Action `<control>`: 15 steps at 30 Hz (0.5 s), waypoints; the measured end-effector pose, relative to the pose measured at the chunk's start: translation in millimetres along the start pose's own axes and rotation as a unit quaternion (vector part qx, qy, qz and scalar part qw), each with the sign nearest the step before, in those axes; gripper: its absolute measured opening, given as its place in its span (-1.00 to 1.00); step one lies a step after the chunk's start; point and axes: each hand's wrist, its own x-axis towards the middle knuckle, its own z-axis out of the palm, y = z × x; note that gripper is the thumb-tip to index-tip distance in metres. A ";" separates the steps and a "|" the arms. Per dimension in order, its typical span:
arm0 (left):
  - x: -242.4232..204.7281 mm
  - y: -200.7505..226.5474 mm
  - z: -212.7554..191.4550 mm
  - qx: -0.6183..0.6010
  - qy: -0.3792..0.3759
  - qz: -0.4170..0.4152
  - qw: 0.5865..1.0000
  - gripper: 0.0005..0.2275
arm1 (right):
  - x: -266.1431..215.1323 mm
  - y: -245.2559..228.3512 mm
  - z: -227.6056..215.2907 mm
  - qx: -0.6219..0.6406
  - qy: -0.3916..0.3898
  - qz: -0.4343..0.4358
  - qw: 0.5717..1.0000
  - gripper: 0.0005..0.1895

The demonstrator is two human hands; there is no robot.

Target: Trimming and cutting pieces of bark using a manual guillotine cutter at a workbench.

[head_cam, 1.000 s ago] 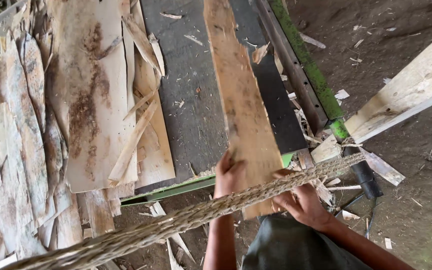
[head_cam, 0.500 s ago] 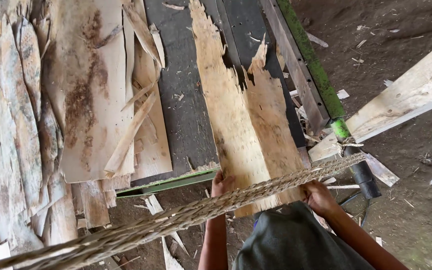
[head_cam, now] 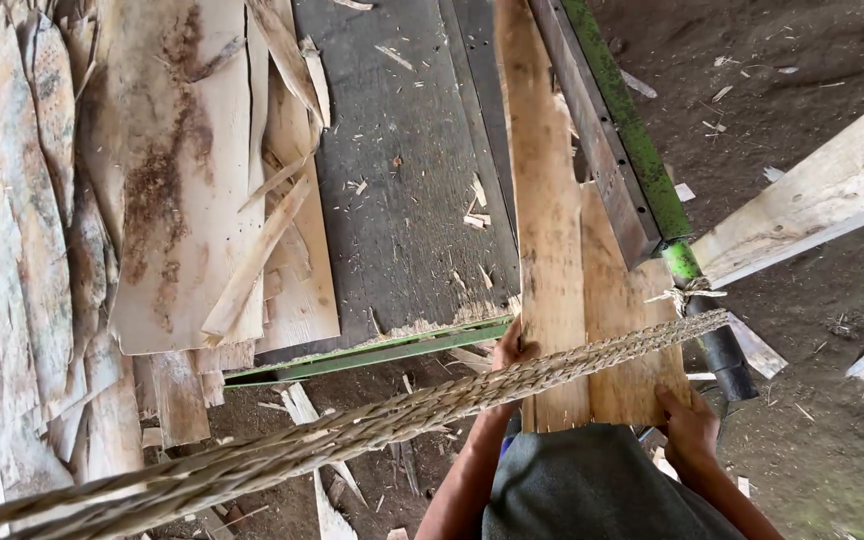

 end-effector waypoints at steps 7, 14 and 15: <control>14.4 -11.6 -16.5 -0.057 0.052 -0.020 0.997 -0.61 | 16.7 -18.9 1.7 -0.036 -0.022 -0.053 0.998 -0.40; 46.7 -10.0 -24.6 0.152 -0.028 -0.139 0.978 -0.77 | 16.2 -97.2 1.2 -0.145 -0.020 -0.052 0.988 -0.20; 53.0 -18.7 -18.5 0.151 -0.029 -0.140 0.978 -0.77 | 22.3 -101.6 -5.2 -0.146 -0.019 -0.052 0.988 -0.20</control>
